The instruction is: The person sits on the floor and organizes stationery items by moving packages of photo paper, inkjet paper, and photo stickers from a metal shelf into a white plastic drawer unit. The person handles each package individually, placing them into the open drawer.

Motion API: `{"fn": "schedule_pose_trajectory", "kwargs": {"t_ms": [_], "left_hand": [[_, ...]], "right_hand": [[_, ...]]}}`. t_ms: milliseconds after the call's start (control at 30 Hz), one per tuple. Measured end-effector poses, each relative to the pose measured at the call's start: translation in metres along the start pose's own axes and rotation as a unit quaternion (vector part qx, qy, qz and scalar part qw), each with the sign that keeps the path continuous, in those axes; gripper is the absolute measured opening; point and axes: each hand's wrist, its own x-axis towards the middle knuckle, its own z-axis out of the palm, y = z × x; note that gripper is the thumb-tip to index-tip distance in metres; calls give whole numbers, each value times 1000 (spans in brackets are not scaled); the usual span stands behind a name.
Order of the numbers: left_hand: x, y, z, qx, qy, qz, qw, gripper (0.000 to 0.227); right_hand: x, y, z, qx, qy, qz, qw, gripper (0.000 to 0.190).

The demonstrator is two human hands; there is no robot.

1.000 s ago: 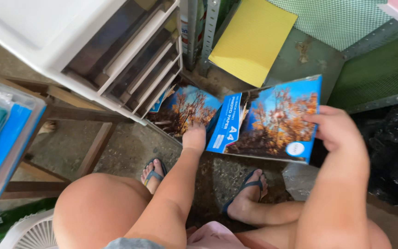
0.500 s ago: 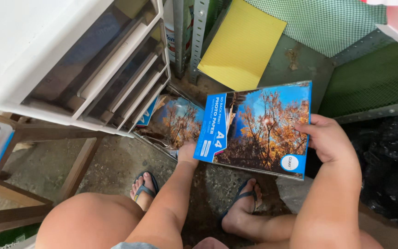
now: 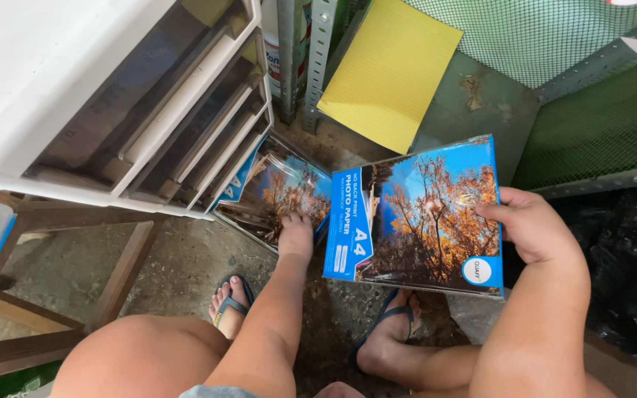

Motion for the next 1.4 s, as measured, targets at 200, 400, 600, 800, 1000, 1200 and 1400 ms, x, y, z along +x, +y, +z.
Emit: {"fn": "schedule_pose_trajectory", "kwargs": {"t_ms": [200,400,600,800,1000,1200,1400], "left_hand": [[-5,-7,-3,-39,-49,20,998,61],[-21,-23,-22,-197,-18,13,980,40],[-18,-63,-51,-357,158,-203,898,33],[11,-73,-79,-431,228,-359,796,24],[-6,-36,-100,-279,442,-116,844,26],[-23,-30,-93,-261,175,-116,942,55],[-8,-58,-81,-247,144,-125,950,70]], "right_hand": [[12,13,8,8,-17,-9,1000,24],[22,21,34,31,-25,-53,998,30],[49,53,46,60,9,-72,996,26],[66,79,104,57,34,-73,995,22],[55,107,200,86,21,5,996,25],[58,141,276,279,-35,118,952,32],[73,130,312,219,-29,151,963,33]]}}
